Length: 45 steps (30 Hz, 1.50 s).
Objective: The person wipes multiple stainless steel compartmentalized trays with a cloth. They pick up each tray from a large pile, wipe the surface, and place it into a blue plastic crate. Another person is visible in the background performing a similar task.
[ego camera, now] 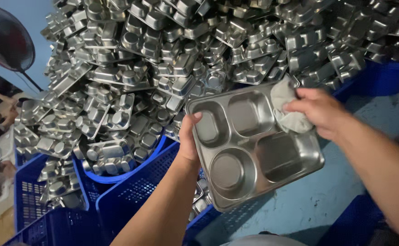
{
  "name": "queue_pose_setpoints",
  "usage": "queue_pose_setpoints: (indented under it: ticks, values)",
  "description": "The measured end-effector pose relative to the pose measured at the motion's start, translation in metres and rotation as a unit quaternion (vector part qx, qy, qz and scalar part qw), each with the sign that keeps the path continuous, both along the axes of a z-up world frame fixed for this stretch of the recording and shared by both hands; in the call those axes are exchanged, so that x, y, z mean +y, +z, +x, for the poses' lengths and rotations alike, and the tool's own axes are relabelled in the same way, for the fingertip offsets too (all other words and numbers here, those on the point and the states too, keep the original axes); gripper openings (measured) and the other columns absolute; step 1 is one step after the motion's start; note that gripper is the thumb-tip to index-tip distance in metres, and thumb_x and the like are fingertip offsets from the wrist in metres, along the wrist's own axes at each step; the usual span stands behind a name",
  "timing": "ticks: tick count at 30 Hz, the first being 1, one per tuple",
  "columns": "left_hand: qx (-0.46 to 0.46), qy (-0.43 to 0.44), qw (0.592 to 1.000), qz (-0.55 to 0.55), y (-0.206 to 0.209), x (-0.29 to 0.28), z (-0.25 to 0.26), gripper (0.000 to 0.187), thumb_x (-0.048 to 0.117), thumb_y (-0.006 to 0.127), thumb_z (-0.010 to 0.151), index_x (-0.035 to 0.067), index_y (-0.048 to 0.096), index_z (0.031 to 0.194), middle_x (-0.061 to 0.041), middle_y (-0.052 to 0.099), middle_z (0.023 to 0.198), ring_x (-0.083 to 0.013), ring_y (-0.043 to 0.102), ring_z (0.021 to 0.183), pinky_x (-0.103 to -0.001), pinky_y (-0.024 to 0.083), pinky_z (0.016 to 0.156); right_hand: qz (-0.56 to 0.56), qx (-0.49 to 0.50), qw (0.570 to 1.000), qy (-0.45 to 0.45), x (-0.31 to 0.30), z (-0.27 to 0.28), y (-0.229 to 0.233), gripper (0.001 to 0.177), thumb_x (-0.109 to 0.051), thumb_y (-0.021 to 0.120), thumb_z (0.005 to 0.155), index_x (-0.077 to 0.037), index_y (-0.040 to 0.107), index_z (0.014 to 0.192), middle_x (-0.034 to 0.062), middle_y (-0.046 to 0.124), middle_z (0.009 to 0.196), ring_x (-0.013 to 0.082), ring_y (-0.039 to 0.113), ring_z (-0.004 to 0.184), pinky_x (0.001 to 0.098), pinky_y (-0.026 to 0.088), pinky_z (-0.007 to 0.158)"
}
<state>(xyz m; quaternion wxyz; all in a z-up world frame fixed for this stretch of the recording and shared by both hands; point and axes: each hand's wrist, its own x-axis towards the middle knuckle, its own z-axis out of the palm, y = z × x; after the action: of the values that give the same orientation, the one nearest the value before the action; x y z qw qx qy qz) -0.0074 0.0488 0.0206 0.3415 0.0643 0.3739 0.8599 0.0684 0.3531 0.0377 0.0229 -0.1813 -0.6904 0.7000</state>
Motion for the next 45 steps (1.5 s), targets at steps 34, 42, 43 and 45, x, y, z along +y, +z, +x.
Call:
queue_pose_setpoints:
  ticks: [34, 42, 43, 45]
  values:
    - [0.124, 0.081, 0.989, 0.004, 0.038, 0.050, 0.034, 0.054, 0.038, 0.065, 0.082, -0.001, 0.061, 0.120, -0.015, 0.067, 0.106, -0.0289, 0.067, 0.093, -0.044, 0.055, 0.083, 0.286, -0.012, 0.951, -0.121, -0.040, 0.070, -0.035, 0.050, 0.003, 0.068, 0.079, -0.004, 0.067, 0.128, 0.0108, 0.075, 0.103, 0.0207, 0.071, 0.089, 0.0347, 0.056, 0.077]
    - [0.038, 0.180, 0.982, -0.030, 0.052, 0.046, 0.019, 0.039, 0.035, 0.063, 0.078, 0.004, 0.063, 0.102, -0.013, 0.066, 0.094, -0.0283, 0.066, 0.085, -0.043, 0.057, 0.075, 0.424, 0.327, 0.836, 0.121, -0.122, 0.106, 0.018, 0.080, -0.028, 0.082, 0.077, 0.010, 0.052, 0.140, 0.0257, 0.059, 0.131, 0.0351, 0.060, 0.119, 0.0416, 0.049, 0.096]
    - [0.070, 0.204, 0.976, -0.028, 0.050, 0.051, 0.019, 0.037, 0.033, 0.064, 0.080, 0.003, 0.063, 0.102, -0.012, 0.065, 0.095, -0.0269, 0.066, 0.086, -0.042, 0.057, 0.076, 0.482, 0.306, 0.810, 0.136, -0.130, 0.108, 0.019, 0.087, -0.033, 0.085, 0.071, 0.011, 0.052, 0.138, 0.0270, 0.058, 0.129, 0.0388, 0.058, 0.120, 0.0459, 0.048, 0.096]
    - [0.220, 0.190, 0.952, -0.097, 0.046, 0.057, 0.024, 0.036, 0.030, 0.066, 0.085, 0.001, 0.063, 0.107, -0.011, 0.061, 0.097, -0.0236, 0.060, 0.088, -0.039, 0.051, 0.077, 0.588, 0.261, 0.747, 0.169, -0.145, 0.106, 0.016, 0.101, -0.042, 0.091, 0.059, 0.013, 0.053, 0.134, 0.0295, 0.055, 0.127, 0.0460, 0.054, 0.120, 0.0544, 0.045, 0.097]
